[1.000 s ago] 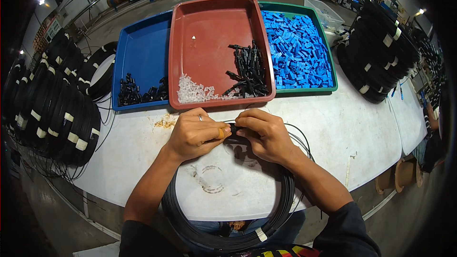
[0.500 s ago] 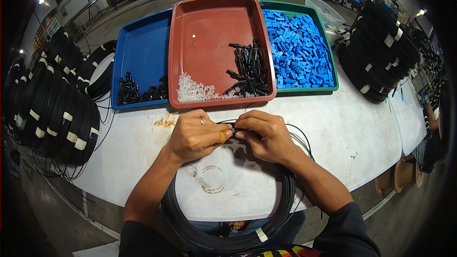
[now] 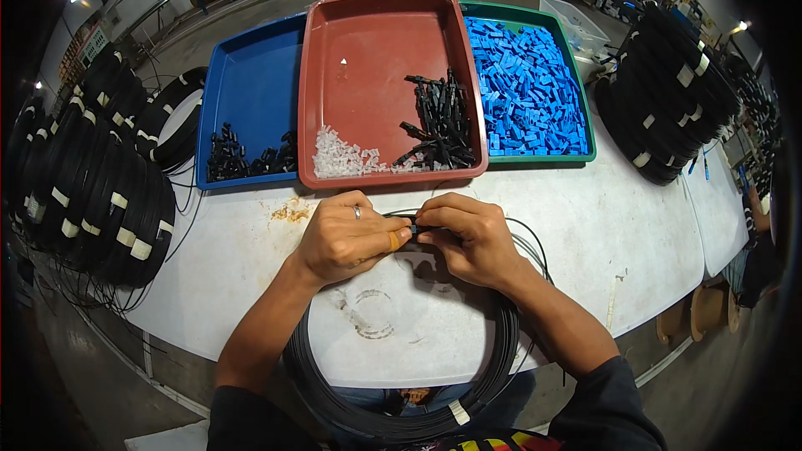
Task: The person attaches connector parts from trays onto the ends of coiled cables by hand, stacks the finished cable coils, and takes another coiled cable to continue assembling components.
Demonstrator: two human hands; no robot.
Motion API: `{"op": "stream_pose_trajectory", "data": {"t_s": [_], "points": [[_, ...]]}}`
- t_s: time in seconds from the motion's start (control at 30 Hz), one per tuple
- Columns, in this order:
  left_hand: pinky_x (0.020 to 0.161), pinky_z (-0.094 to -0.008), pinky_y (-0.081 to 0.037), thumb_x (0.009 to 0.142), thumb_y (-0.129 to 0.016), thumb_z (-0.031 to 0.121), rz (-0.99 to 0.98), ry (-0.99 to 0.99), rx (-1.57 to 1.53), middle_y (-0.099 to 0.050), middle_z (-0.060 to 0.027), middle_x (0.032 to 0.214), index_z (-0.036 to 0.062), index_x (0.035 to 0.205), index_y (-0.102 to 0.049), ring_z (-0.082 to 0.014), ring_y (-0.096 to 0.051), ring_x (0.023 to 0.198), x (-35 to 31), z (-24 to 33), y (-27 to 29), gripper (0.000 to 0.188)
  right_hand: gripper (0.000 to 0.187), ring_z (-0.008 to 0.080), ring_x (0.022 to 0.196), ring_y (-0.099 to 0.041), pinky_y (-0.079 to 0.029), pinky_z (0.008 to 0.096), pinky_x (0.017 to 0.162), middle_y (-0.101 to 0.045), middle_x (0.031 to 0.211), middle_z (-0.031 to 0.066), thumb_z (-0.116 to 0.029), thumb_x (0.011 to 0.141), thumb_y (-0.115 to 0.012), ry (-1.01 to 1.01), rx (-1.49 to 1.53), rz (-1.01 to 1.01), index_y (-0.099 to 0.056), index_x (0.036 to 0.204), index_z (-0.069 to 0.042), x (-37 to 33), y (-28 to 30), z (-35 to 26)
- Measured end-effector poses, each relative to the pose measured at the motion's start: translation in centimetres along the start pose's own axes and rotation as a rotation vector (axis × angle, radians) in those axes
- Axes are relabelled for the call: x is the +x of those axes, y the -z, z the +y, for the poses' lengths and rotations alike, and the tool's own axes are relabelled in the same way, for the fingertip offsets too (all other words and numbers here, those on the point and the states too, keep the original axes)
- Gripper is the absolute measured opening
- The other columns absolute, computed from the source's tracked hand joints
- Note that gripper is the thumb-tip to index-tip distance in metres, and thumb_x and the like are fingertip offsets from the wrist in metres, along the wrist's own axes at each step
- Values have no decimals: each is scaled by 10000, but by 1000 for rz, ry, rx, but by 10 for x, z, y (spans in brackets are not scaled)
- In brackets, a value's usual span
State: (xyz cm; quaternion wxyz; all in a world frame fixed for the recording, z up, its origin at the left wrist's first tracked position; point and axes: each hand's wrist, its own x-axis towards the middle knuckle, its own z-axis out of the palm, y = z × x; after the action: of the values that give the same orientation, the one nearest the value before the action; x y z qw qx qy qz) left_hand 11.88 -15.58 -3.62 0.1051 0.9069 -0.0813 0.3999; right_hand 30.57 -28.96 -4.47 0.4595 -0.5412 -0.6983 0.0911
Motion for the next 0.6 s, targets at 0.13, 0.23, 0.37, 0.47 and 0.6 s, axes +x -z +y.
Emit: {"op": "stream_pose_trajectory", "data": {"t_s": [0.13,0.23,0.37,0.47,0.6], "points": [[578,-270,-456,739,-867,83,6,-11,22,-787,-53,852,88,804,-770,-117,-686,633,0,1,0,116,240,292,880,-731,-590,340,745,-729,980,139,34,758,-799,-23,26,-35,-721,984,13,0,-2,2],[575,-272,-454,731,-872,79,17,10,-5,-785,-50,841,81,823,-779,-124,-683,627,-3,-2,0,132,225,306,779,-708,-571,369,667,-717,943,101,-11,772,-766,69,1,79,-704,986,-38,4,-3,-1],[588,-265,-464,700,-894,78,11,152,-45,-783,-48,831,68,884,-789,-140,-696,668,2,2,2,212,274,314,805,-696,-561,390,703,-700,911,102,28,785,-731,58,-10,47,-681,1042,-52,3,0,-2],[620,-262,-477,680,-902,59,86,270,-89,-787,-56,840,47,990,-774,-142,-707,707,0,2,2,335,302,314,805,-686,-552,400,703,-685,903,102,57,778,-708,75,-56,73,-683,1055,-61,2,-1,0],[700,-275,-486,669,-894,21,134,317,-107,-793,-71,859,32,1106,-737,-145,-724,744,0,1,6,464,416,302,797,-678,-547,399,677,-672,928,96,83,722,-685,126,-39,81,-726,1094,-98,3,-1,1]]}}
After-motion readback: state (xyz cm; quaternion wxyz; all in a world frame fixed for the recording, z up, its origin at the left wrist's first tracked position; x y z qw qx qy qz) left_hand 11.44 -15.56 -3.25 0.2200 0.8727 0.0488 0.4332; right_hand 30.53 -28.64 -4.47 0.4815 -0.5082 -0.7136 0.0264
